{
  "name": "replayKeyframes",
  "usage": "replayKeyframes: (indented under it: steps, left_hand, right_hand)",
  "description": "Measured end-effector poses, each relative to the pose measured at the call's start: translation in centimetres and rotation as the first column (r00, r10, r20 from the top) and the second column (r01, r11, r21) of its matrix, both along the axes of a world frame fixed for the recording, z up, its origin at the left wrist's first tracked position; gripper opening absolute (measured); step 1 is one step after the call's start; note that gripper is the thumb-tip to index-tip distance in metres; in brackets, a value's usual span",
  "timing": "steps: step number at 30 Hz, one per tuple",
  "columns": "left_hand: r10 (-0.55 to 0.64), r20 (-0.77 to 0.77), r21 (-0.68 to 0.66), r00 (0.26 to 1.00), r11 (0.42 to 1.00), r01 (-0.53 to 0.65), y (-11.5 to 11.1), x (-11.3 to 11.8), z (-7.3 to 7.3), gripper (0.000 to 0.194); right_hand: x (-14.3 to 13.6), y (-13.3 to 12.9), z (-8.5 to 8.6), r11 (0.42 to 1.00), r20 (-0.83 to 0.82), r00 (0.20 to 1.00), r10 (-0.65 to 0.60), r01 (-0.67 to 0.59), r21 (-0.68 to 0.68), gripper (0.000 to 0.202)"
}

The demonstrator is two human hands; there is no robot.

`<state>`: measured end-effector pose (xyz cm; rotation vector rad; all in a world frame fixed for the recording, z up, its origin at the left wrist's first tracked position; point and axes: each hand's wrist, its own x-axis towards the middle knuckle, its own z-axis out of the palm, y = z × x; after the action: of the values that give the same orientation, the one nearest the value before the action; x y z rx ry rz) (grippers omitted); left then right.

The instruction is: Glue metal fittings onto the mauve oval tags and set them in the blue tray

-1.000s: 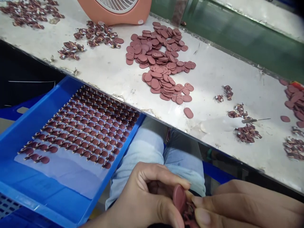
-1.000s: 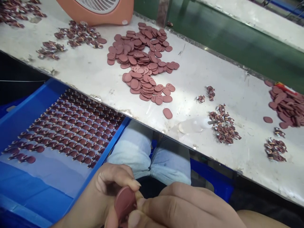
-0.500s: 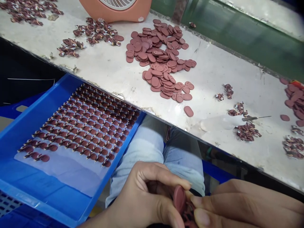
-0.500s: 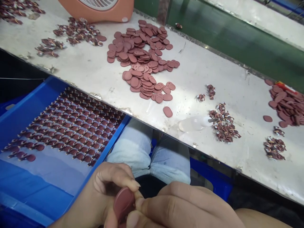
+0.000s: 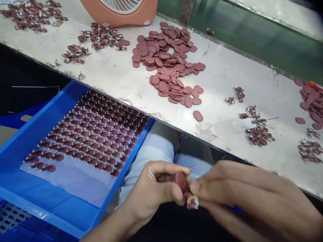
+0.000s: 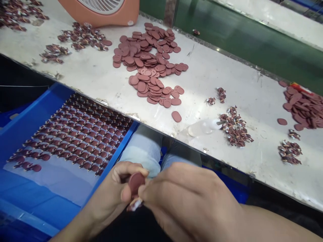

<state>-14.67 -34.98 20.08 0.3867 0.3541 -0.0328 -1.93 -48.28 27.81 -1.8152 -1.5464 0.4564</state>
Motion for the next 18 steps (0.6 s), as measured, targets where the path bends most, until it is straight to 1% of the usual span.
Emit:
replayKeyframes:
  steps: [3, 7, 11, 15, 18]
  left_hand:
    - [0.037, -0.078, 0.063, 0.996, 0.997, -0.032, 0.1, 0.4, -1.0, 0.03]
    - [0.055, -0.159, 0.061, 0.986, 0.997, -0.046, 0.2, 0.7, -1.7, 0.031]
    - [0.059, -0.193, 0.047, 0.979, 0.998, -0.051, 0.1, 0.8, -1.8, 0.03]
    - [0.059, -0.195, 0.044, 0.979, 0.998, -0.051, 0.1, 0.9, -1.5, 0.027]
    - [0.061, -0.2, 0.055, 0.978, 0.997, -0.051, 0.1, 1.0, -1.4, 0.029]
  right_hand:
    - [1.0, 1.0, -0.3, 1.0, -0.156, 0.988, 0.001, -0.006, -0.03, 0.019]
    - [1.8, 1.6, -1.0, 0.998, -0.199, 0.979, -0.046, 0.038, -0.043, 0.016]
    - [2.0, 1.7, -1.6, 0.996, -0.202, 0.977, -0.073, 0.061, -0.064, 0.012]
    - [2.0, 1.5, -1.6, 0.994, -0.212, 0.972, -0.1, 0.086, -0.075, 0.016]
    - [1.9, 1.5, -1.4, 0.992, -0.208, 0.972, -0.111, 0.096, -0.081, 0.017]
